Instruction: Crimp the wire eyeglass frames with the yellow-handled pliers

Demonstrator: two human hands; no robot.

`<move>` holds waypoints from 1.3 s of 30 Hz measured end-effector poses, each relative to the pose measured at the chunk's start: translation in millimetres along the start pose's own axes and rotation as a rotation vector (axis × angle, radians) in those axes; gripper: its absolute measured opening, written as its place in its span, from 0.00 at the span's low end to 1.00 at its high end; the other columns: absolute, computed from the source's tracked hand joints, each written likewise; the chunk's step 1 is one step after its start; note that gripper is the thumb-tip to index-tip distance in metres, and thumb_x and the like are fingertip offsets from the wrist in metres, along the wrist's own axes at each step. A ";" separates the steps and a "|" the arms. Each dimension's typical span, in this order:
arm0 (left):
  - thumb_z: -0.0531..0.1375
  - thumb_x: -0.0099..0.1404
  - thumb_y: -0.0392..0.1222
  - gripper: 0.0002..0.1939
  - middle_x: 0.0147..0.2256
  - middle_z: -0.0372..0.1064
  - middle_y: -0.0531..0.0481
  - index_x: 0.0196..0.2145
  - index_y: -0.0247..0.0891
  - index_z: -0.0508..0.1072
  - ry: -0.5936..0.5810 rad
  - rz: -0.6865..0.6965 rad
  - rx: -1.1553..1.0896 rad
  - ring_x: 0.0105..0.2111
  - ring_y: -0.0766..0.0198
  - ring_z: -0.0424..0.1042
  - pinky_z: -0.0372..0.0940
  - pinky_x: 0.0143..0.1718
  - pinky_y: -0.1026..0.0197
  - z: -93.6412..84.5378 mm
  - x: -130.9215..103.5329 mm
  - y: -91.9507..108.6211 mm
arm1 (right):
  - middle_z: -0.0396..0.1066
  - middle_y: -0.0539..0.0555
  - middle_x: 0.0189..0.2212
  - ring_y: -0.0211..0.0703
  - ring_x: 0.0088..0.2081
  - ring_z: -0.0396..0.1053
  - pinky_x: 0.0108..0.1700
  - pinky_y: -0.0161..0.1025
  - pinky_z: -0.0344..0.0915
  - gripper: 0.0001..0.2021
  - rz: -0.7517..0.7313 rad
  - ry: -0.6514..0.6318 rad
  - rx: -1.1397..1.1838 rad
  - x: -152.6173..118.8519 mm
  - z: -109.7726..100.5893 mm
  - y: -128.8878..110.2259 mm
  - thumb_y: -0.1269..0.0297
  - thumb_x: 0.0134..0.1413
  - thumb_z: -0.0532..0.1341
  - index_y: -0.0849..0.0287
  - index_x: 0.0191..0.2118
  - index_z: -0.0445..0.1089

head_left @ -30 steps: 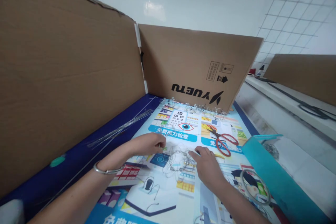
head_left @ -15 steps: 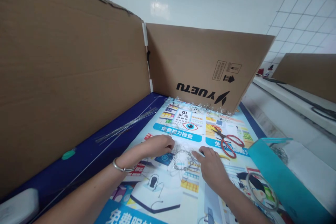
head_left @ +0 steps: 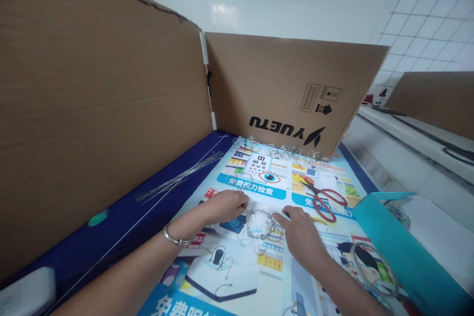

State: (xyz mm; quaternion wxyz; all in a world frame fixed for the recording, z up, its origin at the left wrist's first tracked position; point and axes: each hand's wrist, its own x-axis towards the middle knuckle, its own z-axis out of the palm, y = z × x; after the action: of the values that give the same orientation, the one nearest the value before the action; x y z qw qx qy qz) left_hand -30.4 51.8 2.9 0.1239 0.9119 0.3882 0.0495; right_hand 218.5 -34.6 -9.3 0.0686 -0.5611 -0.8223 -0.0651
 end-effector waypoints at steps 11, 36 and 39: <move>0.49 0.61 0.39 0.08 0.29 0.70 0.48 0.32 0.40 0.68 0.025 -0.133 0.085 0.30 0.59 0.68 0.54 0.27 0.64 6.2 6.8 6.6 | 0.61 0.54 0.47 0.46 0.47 0.55 0.47 0.41 0.50 0.27 -0.004 -0.005 0.012 0.1 -2.1 -0.8 0.79 0.49 0.50 0.45 0.53 0.61; 0.46 0.65 0.45 0.12 0.30 0.71 0.41 0.40 0.38 0.64 0.074 -0.335 0.158 0.33 0.50 0.71 0.60 0.34 0.55 19.7 11.1 19.0 | 0.61 0.53 0.47 0.45 0.47 0.55 0.46 0.40 0.51 0.28 -0.001 0.012 0.024 -1.0 -5.1 -3.1 0.80 0.49 0.51 0.46 0.53 0.60; 0.46 0.65 0.45 0.12 0.31 0.71 0.43 0.39 0.40 0.64 0.091 -0.354 0.123 0.34 0.52 0.71 0.60 0.33 0.58 19.8 10.5 17.1 | 0.62 0.54 0.46 0.45 0.46 0.56 0.45 0.39 0.51 0.26 0.013 0.012 0.019 -1.6 -4.2 -3.2 0.79 0.49 0.52 0.49 0.53 0.60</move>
State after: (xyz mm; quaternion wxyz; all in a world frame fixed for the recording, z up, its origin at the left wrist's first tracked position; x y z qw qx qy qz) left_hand -7.6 44.2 -11.7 0.0571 0.8319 0.5502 0.0446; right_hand 216.3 -38.0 -5.5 0.0792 -0.5655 -0.8188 -0.0600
